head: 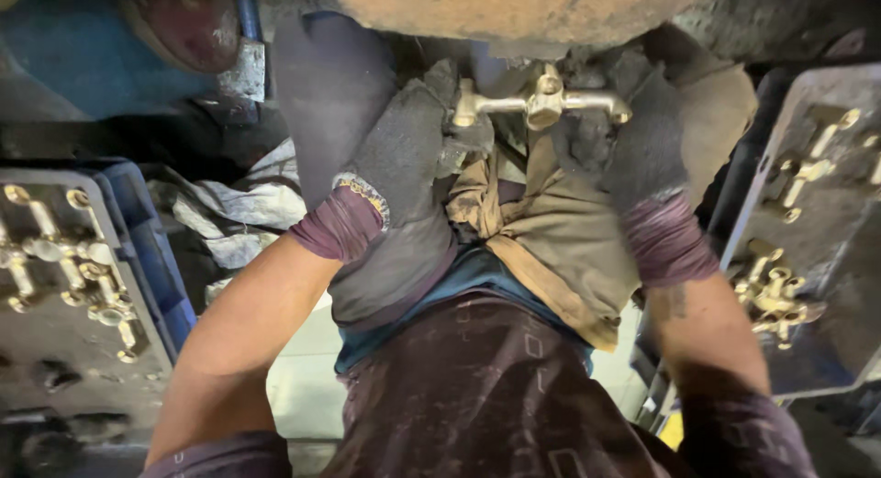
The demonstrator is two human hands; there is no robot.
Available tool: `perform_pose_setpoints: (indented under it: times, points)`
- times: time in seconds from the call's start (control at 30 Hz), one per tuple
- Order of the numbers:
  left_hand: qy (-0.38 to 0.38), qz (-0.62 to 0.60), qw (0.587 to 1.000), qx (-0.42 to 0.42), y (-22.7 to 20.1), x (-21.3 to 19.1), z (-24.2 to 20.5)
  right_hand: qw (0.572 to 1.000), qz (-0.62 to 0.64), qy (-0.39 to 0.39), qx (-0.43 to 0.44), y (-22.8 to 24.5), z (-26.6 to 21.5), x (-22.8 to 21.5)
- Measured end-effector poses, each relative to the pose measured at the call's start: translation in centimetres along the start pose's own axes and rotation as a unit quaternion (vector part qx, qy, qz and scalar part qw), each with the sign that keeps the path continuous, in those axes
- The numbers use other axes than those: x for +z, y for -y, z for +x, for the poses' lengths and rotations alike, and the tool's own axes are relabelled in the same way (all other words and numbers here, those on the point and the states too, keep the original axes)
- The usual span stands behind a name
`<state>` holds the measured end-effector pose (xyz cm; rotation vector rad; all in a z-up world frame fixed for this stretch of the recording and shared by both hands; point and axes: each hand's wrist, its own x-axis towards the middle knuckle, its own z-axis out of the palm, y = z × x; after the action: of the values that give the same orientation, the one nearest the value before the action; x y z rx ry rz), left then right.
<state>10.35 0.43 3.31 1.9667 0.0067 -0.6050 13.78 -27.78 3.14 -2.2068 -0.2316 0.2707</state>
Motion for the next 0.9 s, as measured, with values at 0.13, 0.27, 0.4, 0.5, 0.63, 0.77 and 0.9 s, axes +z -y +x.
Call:
perform_pose_setpoints:
  times: [0.13, 0.27, 0.4, 0.5, 0.63, 0.77, 0.9]
  points:
    - [0.067, -0.149, 0.981, -0.101, 0.2, 0.4, 0.3, 0.955, 0.266, 0.017, 0.127, 0.1, 0.4, -0.2]
    - [-0.085, 0.141, 0.957, 0.237, 2.5, 1.0, 1.2, 0.806, 0.484, 0.028, 0.339, -0.5, 1.2, 0.2]
    - [0.002, 0.103, 0.988, 0.114, 4.2, 1.5, 1.3, 0.773, 0.496, 0.031, 0.395, -1.0, 1.0, 0.3]
    - [0.021, 0.127, 0.988, 0.088, 3.9, 1.6, 1.4, 0.759, 0.502, 0.031, 0.413, -0.9, 1.0, -0.1]
    - [0.095, -0.188, 0.970, -0.119, 2.9, 1.8, 1.9, 0.745, 0.506, 0.032, 0.432, -0.4, 1.5, -0.3]
    - [0.054, 0.097, 0.994, -0.013, 3.7, 2.2, 1.8, 0.732, 0.511, 0.034, 0.449, -1.0, 1.2, 0.0]
    - [0.005, 0.261, 0.945, 0.200, 5.1, 2.6, 1.9, 0.723, 0.512, 0.040, 0.461, -2.3, 1.1, 0.1]
